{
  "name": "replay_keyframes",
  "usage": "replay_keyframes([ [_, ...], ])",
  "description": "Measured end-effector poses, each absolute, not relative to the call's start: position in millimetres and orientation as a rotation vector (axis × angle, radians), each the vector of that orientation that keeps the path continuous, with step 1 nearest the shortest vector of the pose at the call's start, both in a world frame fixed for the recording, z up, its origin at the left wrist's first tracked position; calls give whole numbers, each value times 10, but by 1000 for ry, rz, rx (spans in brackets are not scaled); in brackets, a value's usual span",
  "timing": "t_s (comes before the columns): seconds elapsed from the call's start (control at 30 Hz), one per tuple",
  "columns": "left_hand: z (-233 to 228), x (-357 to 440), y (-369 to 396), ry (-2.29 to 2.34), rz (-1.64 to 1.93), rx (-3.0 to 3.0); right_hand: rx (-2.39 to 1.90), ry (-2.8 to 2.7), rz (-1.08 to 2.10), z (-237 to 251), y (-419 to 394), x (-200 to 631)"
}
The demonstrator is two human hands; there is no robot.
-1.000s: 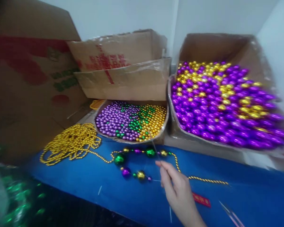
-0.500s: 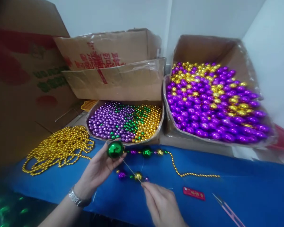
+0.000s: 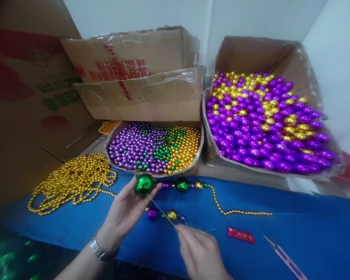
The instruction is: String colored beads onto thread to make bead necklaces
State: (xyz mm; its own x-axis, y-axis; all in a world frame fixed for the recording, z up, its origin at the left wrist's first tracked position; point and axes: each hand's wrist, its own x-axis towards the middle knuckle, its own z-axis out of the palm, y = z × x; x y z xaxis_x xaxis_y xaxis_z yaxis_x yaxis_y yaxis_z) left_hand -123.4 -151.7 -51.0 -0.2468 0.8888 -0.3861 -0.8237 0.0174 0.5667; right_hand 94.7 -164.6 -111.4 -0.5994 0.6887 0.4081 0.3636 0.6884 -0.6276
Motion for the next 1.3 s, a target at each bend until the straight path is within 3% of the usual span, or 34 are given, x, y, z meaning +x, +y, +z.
replay_keyframes([
  [0.57,-638,-1000,-1689,969,1443,540,-864,-2230,525,-1253,-1561,893],
  [0.83,-642,-1015,-1674,1005,1446,613,-847,-2340,273,-1387,-1516,956],
  [1.3,-649,-952,-1667,1002,1302,832,-856,-2243,319,-1296,-1494,926],
])
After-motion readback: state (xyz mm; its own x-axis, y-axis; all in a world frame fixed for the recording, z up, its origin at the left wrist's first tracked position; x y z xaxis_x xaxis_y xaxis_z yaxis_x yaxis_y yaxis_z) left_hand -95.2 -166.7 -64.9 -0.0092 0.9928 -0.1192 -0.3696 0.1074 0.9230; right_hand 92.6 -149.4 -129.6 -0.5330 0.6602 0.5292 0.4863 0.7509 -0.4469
